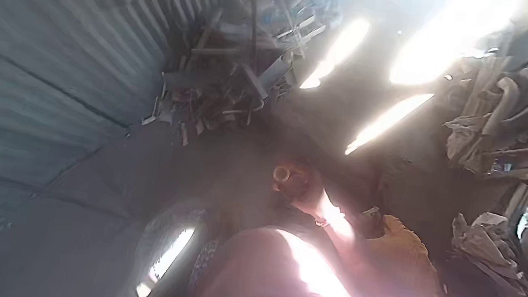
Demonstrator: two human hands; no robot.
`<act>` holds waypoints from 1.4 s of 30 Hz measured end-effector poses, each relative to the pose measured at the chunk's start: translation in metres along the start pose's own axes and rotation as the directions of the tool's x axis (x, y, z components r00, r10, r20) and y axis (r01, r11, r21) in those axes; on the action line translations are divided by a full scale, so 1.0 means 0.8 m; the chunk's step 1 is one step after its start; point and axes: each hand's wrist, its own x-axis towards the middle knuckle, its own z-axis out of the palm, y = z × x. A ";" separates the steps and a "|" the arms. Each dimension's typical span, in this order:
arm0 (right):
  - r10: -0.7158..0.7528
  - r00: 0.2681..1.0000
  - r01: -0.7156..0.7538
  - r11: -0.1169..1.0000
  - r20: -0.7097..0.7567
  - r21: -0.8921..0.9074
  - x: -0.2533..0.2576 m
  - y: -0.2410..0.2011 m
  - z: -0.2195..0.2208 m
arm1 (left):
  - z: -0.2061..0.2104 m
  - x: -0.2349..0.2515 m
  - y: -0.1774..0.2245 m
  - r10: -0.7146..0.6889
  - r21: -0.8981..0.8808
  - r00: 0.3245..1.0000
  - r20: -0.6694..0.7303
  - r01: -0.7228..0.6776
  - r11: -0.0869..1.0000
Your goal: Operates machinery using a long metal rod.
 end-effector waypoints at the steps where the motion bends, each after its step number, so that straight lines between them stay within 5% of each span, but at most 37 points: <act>1: -0.030 0.998 0.030 0.999 0.052 -0.009 0.025 0.005 0.001 | 0.012 0.030 -0.030 0.070 -0.116 0.992 -0.107 -0.083 0.990; 4: -0.181 0.974 0.174 0.983 0.136 0.058 0.099 -0.002 -0.004 | -0.024 0.078 0.058 0.099 -0.415 0.976 -0.196 -0.174 0.893; 7: -0.281 0.936 0.249 0.954 0.211 0.165 0.164 -0.013 -0.019 | -0.059 0.104 0.162 0.258 -0.409 0.906 -0.337 -0.387 0.826; 13: -0.438 0.859 0.337 0.873 0.265 0.352 0.261 -0.014 0.014 | -0.105 0.127 0.198 0.223 -0.401 0.816 -0.534 -0.476 0.783; 23: -0.492 0.753 0.290 0.844 0.437 0.451 0.404 -0.046 0.163 | -0.245 0.149 0.127 0.128 -0.324 0.655 -0.745 -0.522 0.789; 29: -0.538 0.618 0.314 0.838 0.573 0.447 0.463 -0.072 0.291 | -0.327 0.125 0.058 -0.049 -0.393 0.585 -0.809 -0.477 0.786; 31: -0.531 0.548 0.341 0.847 0.647 0.408 0.471 -0.067 0.333 | -0.337 0.110 0.045 -0.193 -0.459 0.581 -0.791 -0.354 0.815; 36: -0.345 0.335 0.407 0.892 0.877 0.195 0.484 -0.058 0.448 | -0.343 0.103 -0.041 -0.446 -0.522 0.432 -0.784 -0.068 0.850; 42: -0.413 0.000 0.410 0.830 0.911 0.377 0.505 -0.049 0.589 | -0.365 0.093 -0.127 -0.686 -0.720 0.239 -0.687 -0.097 0.687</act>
